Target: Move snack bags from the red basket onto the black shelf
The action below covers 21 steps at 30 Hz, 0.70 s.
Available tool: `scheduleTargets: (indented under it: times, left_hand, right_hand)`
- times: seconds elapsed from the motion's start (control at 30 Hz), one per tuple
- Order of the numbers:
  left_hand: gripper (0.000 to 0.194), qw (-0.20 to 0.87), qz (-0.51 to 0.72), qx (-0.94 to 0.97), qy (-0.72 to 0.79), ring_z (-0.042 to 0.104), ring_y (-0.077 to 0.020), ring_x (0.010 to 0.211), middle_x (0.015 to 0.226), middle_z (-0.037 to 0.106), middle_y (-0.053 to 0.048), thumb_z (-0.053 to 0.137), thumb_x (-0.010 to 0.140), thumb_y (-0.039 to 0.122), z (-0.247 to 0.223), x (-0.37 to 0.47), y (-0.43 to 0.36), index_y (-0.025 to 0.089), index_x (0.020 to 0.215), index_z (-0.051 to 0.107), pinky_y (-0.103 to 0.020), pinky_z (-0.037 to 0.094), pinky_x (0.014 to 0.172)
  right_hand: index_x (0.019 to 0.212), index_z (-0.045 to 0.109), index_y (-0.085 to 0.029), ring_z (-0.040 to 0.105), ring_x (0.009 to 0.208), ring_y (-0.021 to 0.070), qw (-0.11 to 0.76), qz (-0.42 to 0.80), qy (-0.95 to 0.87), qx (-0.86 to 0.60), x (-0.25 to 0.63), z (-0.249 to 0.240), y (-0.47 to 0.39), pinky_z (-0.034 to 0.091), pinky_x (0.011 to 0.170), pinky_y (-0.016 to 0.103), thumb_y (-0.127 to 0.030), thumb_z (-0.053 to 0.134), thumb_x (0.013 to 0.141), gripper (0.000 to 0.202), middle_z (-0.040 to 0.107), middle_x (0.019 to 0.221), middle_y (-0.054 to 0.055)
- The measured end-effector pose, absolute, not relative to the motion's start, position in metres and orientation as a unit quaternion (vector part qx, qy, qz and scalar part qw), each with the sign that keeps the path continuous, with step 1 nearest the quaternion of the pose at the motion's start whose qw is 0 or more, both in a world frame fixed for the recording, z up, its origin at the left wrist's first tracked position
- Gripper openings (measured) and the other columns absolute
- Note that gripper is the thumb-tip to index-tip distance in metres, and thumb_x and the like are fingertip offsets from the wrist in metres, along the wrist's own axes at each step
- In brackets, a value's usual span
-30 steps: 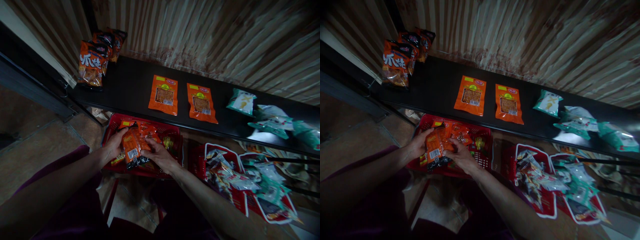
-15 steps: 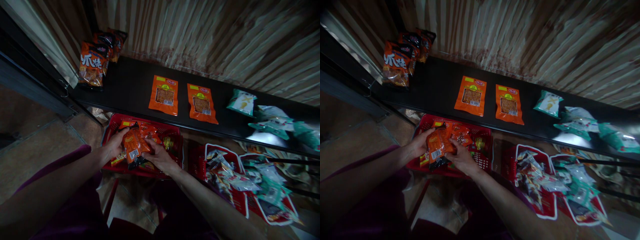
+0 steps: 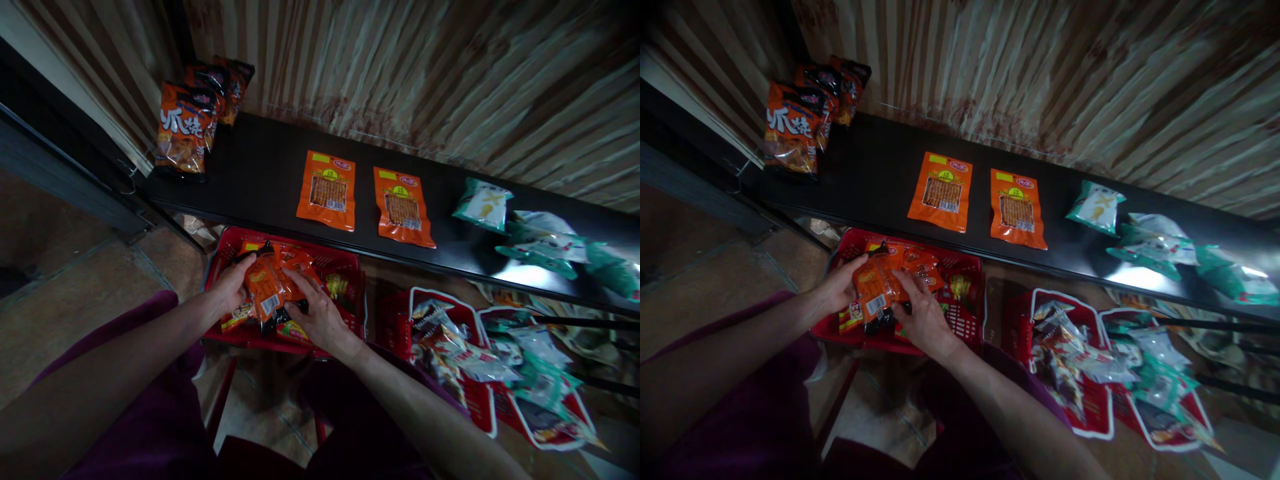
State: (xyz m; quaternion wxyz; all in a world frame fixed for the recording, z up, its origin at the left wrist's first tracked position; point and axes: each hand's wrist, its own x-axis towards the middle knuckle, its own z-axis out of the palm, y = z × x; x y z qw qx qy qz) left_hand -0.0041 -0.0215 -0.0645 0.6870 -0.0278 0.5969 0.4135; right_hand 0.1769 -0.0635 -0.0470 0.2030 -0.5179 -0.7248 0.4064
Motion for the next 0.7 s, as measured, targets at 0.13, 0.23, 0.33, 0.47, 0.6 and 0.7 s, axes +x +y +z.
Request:
scheduleTargets:
  times: [0.13, 0.23, 0.33, 0.47, 0.6, 0.7]
  left_hand:
    - [0.010, 0.683, 0.411, -0.021, 0.604, 0.066, -0.0161, 0.056, 0.070, 0.070, -0.006, 0.061, 0.082, 0.021, -0.066, -0.003, -0.023, 0.012, 0.086, 0.063, -0.027, 0.055, 0.055]
    - [0.013, 0.695, 0.397, -0.016, 0.599, 0.066, -0.0159, 0.054, 0.070, 0.070, -0.008, 0.058, 0.084, 0.022, -0.064, -0.002, -0.024, 0.012, 0.090, 0.063, -0.027, 0.054, 0.053]
    - [0.015, 0.708, 0.386, -0.013, 0.591, 0.065, -0.0160, 0.052, 0.068, 0.070, -0.009, 0.053, 0.087, 0.023, -0.060, -0.002, -0.025, 0.011, 0.092, 0.062, -0.027, 0.054, 0.053]
    - [0.016, 0.720, 0.395, -0.011, 0.570, 0.066, -0.0164, 0.057, 0.070, 0.070, -0.008, 0.049, 0.089, 0.022, -0.059, -0.002, -0.025, 0.012, 0.091, 0.062, -0.028, 0.055, 0.057]
    - [0.018, 0.724, 0.390, -0.008, 0.569, 0.066, -0.0164, 0.057, 0.071, 0.070, -0.007, 0.047, 0.089, 0.023, -0.057, -0.001, -0.025, 0.012, 0.089, 0.061, -0.027, 0.054, 0.057]
    - [0.019, 0.722, 0.373, -0.011, 0.583, 0.065, -0.0157, 0.054, 0.067, 0.069, -0.007, 0.047, 0.089, 0.024, -0.054, -0.001, -0.025, 0.012, 0.087, 0.061, -0.026, 0.053, 0.055]
  right_hand:
    - [0.139, 0.039, -0.028, 0.031, 0.137, 0.0220, 0.167, 0.346, -0.778, -0.497, 0.177, -0.049, -0.066, 0.030, 0.112, 0.048, -0.016, 0.051, 0.082, 0.059, 0.039, 0.146, 0.006]
    - [0.142, 0.034, -0.022, 0.025, 0.140, 0.0207, 0.163, 0.347, -0.802, -0.457, 0.176, -0.053, -0.068, 0.029, 0.113, 0.046, -0.009, 0.046, 0.082, 0.063, 0.032, 0.149, 0.009]
    - [0.144, 0.028, -0.020, 0.020, 0.142, 0.0209, 0.161, 0.345, -0.818, -0.432, 0.175, -0.058, -0.071, 0.028, 0.114, 0.046, -0.005, 0.044, 0.080, 0.069, 0.024, 0.153, 0.009]
    - [0.145, 0.026, -0.016, 0.010, 0.143, 0.0236, 0.141, 0.340, -0.821, -0.436, 0.175, -0.063, -0.073, 0.025, 0.115, 0.048, -0.010, 0.047, 0.081, 0.068, 0.018, 0.154, 0.011]
    - [0.146, 0.025, -0.017, 0.008, 0.143, 0.0245, 0.124, 0.362, -0.811, -0.443, 0.175, -0.062, -0.073, 0.022, 0.115, 0.050, -0.018, 0.051, 0.082, 0.069, 0.016, 0.155, 0.011]
    - [0.145, 0.027, -0.018, 0.012, 0.143, 0.0254, 0.104, 0.403, -0.787, -0.456, 0.175, -0.056, -0.070, 0.021, 0.115, 0.050, -0.025, 0.053, 0.083, 0.068, 0.016, 0.155, 0.010]
